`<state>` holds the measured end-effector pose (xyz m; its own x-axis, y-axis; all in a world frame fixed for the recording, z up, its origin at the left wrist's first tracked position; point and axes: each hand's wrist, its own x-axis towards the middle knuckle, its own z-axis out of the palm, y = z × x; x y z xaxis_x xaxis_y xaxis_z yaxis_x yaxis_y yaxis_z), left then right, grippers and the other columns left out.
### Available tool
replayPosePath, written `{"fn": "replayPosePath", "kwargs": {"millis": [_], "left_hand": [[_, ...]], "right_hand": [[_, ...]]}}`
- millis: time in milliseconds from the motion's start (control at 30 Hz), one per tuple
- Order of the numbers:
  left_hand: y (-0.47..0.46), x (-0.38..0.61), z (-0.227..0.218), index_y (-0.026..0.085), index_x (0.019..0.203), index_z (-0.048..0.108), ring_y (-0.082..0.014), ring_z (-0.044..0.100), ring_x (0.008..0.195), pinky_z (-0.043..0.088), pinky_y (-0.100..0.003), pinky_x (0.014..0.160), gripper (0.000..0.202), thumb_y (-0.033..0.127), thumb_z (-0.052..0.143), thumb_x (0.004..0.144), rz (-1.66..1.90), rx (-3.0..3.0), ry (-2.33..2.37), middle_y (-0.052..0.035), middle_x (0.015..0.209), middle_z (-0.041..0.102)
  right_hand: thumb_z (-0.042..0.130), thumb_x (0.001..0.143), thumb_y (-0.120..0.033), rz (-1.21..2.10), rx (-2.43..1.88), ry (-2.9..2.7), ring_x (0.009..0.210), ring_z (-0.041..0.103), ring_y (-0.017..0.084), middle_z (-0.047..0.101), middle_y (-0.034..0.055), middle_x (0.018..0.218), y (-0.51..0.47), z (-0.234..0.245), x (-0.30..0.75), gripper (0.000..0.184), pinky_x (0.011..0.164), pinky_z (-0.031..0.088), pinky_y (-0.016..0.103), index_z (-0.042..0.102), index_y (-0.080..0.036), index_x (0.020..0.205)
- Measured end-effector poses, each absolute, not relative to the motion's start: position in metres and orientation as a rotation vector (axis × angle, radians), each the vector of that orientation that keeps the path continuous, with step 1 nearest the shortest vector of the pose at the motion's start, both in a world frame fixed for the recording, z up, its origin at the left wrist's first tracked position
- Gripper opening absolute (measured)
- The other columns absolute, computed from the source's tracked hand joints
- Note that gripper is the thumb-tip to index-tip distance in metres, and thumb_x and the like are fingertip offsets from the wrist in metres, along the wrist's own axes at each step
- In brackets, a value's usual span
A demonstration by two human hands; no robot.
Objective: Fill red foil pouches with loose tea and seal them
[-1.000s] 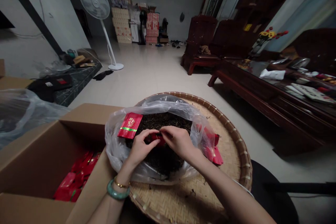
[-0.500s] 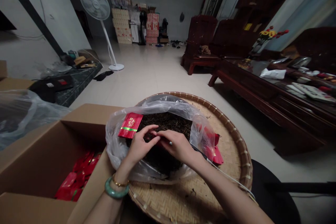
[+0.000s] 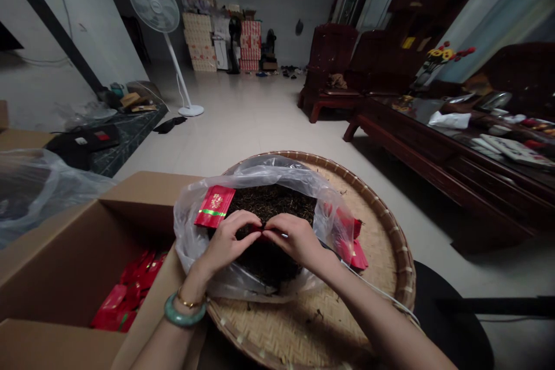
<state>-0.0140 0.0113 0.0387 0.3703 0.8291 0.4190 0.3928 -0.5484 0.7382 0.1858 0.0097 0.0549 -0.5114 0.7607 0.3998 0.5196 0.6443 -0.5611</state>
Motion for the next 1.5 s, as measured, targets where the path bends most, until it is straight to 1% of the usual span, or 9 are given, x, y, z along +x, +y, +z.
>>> {"fn": "replayPosePath", "kwargs": {"millis": [233, 400, 500, 633, 800, 1033, 1167, 1367, 1500], "left_hand": [[0.012, -0.019, 0.044, 0.022, 0.1, 0.061, -0.0201, 0.059, 0.091, 0.048, -0.034, 0.081, 0.018, 0.022, 0.059, 0.082, 0.99, 2.312, 1.074, -0.0053, 0.095, 0.066], [0.011, -0.02, 0.048, 0.021, 0.098, 0.062, -0.0211, 0.058, 0.091, 0.049, -0.036, 0.082, 0.016, 0.019, 0.057, 0.083, 0.945, 2.454, 1.091, -0.006, 0.094, 0.066], [0.011, -0.021, 0.049, 0.022, 0.102, 0.062, -0.0219, 0.056, 0.099, 0.048, -0.039, 0.088, 0.02, 0.014, 0.055, 0.084, 0.979, 2.573, 1.008, -0.0065, 0.104, 0.067], [0.012, -0.022, 0.046, 0.023, 0.109, 0.059, -0.021, 0.055, 0.102, 0.05, -0.039, 0.086, 0.028, 0.009, 0.052, 0.086, 1.046, 2.669, 0.874, -0.0056, 0.113, 0.066], [0.012, -0.022, 0.043, 0.021, 0.117, 0.056, -0.0207, 0.057, 0.098, 0.053, -0.039, 0.08, 0.033, 0.009, 0.052, 0.086, 1.163, 2.709, 0.823, -0.007, 0.105, 0.067], [0.011, -0.023, 0.047, 0.017, 0.105, 0.061, -0.0205, 0.055, 0.092, 0.053, -0.039, 0.079, 0.021, 0.012, 0.057, 0.085, 1.173, 2.796, 0.882, -0.0073, 0.091, 0.065], [0.012, -0.027, 0.051, 0.016, 0.098, 0.062, -0.0213, 0.054, 0.094, 0.052, -0.04, 0.081, 0.014, 0.014, 0.059, 0.085, 1.149, 2.809, 0.931, -0.0075, 0.094, 0.065], [0.013, -0.032, 0.061, 0.017, 0.084, 0.062, -0.0207, 0.054, 0.095, 0.05, -0.038, 0.081, 0.007, 0.018, 0.056, 0.087, 0.966, 2.786, 0.953, -0.0072, 0.096, 0.064], [0.014, -0.03, 0.066, 0.018, 0.083, 0.063, -0.02, 0.054, 0.095, 0.05, -0.037, 0.081, 0.01, 0.02, 0.055, 0.088, 0.931, 2.755, 0.896, -0.0074, 0.1, 0.063]], "right_hand": [[0.048, 0.093, -0.024, 0.316, -1.161, -2.321, 0.072, 0.064, 0.016, 0.071, 0.0057, 0.079, 0.009, 0.057, 0.183, 0.022, 0.064, 0.046, 0.024, 0.067, -0.019, 0.085], [0.055, 0.089, -0.032, 0.29, -1.066, -2.45, 0.076, 0.064, 0.017, 0.071, 0.0063, 0.083, 0.006, 0.065, 0.184, 0.018, 0.065, 0.047, 0.025, 0.068, -0.019, 0.089], [0.057, 0.088, -0.026, 0.303, -1.05, -2.477, 0.078, 0.065, 0.017, 0.071, 0.0063, 0.087, 0.007, 0.065, 0.185, 0.013, 0.066, 0.047, 0.025, 0.068, -0.019, 0.09], [0.056, 0.088, -0.022, 0.389, -1.058, -2.448, 0.075, 0.064, 0.016, 0.071, 0.0058, 0.085, 0.009, 0.063, 0.184, 0.013, 0.066, 0.047, 0.024, 0.069, -0.017, 0.089], [0.052, 0.091, -0.023, 0.433, -1.063, -2.42, 0.07, 0.063, 0.014, 0.069, 0.0053, 0.079, 0.008, 0.063, 0.182, 0.019, 0.063, 0.045, 0.022, 0.068, -0.016, 0.084], [0.054, 0.09, -0.027, 0.413, -1.108, -2.465, 0.076, 0.063, 0.015, 0.069, 0.0056, 0.082, 0.006, 0.07, 0.182, 0.017, 0.067, 0.046, 0.023, 0.068, -0.017, 0.085], [0.056, 0.089, -0.033, 0.321, -1.129, -2.518, 0.084, 0.062, 0.018, 0.069, 0.0059, 0.088, 0.006, 0.072, 0.187, 0.018, 0.071, 0.048, 0.026, 0.068, -0.019, 0.089], [0.058, 0.087, -0.024, 0.26, -1.168, -2.525, 0.085, 0.061, 0.017, 0.068, 0.0054, 0.091, 0.009, 0.073, 0.192, 0.009, 0.068, 0.048, 0.025, 0.067, -0.021, 0.086], [0.06, 0.085, -0.022, 0.347, -1.138, -2.453, 0.087, 0.06, 0.018, 0.068, 0.0055, 0.093, 0.009, 0.07, 0.189, 0.012, 0.073, 0.049, 0.028, 0.063, -0.02, 0.096]]}}
